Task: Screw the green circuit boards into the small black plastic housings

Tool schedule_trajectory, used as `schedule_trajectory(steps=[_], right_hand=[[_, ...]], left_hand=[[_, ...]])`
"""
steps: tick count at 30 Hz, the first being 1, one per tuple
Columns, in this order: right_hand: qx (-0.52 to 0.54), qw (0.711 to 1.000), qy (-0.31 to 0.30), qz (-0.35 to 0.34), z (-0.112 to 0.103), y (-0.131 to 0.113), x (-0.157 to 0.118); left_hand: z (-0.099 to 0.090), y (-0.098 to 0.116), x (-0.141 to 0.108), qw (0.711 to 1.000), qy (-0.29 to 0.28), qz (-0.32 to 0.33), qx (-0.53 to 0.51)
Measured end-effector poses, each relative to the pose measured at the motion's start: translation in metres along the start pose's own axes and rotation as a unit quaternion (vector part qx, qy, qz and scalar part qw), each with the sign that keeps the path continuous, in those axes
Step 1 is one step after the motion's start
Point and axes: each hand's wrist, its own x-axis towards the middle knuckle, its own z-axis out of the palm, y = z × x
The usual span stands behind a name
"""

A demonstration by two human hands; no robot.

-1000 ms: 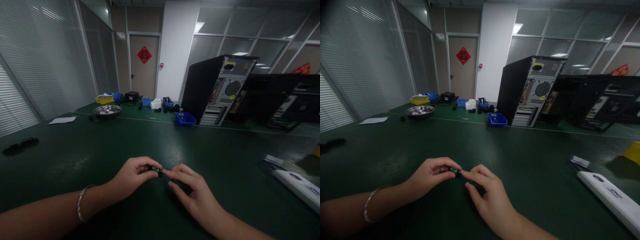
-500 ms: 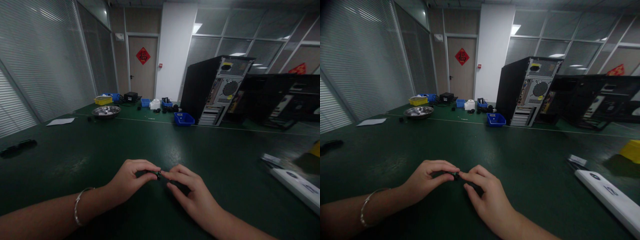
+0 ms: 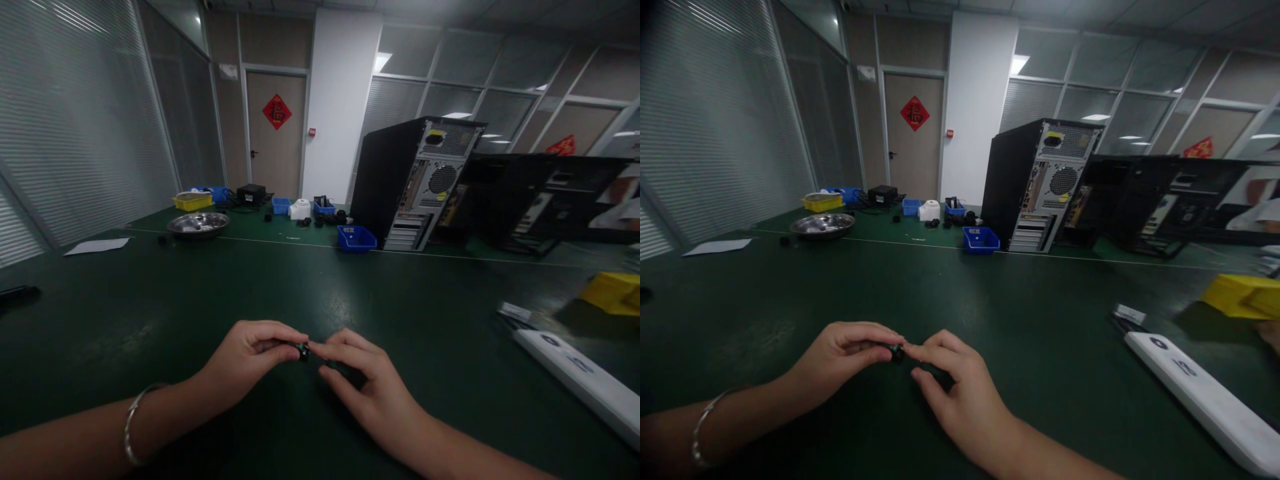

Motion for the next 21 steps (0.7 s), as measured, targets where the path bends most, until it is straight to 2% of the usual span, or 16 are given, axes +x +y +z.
schedule_trajectory(steps=[5,14,16,18,21], right_hand=[[0.023,1.000,0.011,-0.004,0.000,-0.001,0.002],[0.020,1.000,0.023,0.000,0.000,-0.002,0.001],[0.021,0.999,0.037,0.004,0.000,-0.001,0.002],[0.023,0.999,0.049,0.009,0.000,0.000,0.003],[0.028,0.998,0.057,0.014,0.000,0.003,0.004]], left_hand=[[0.003,0.003,0.001,0.997,0.007,-0.056,-0.059],[0.000,0.001,0.003,0.998,-0.021,-0.039,-0.055],[-0.002,0.003,0.002,0.998,-0.056,-0.032,-0.012],[-0.002,0.006,0.000,0.990,-0.114,0.006,0.083],[-0.002,0.012,-0.003,0.949,-0.201,0.102,0.220]])
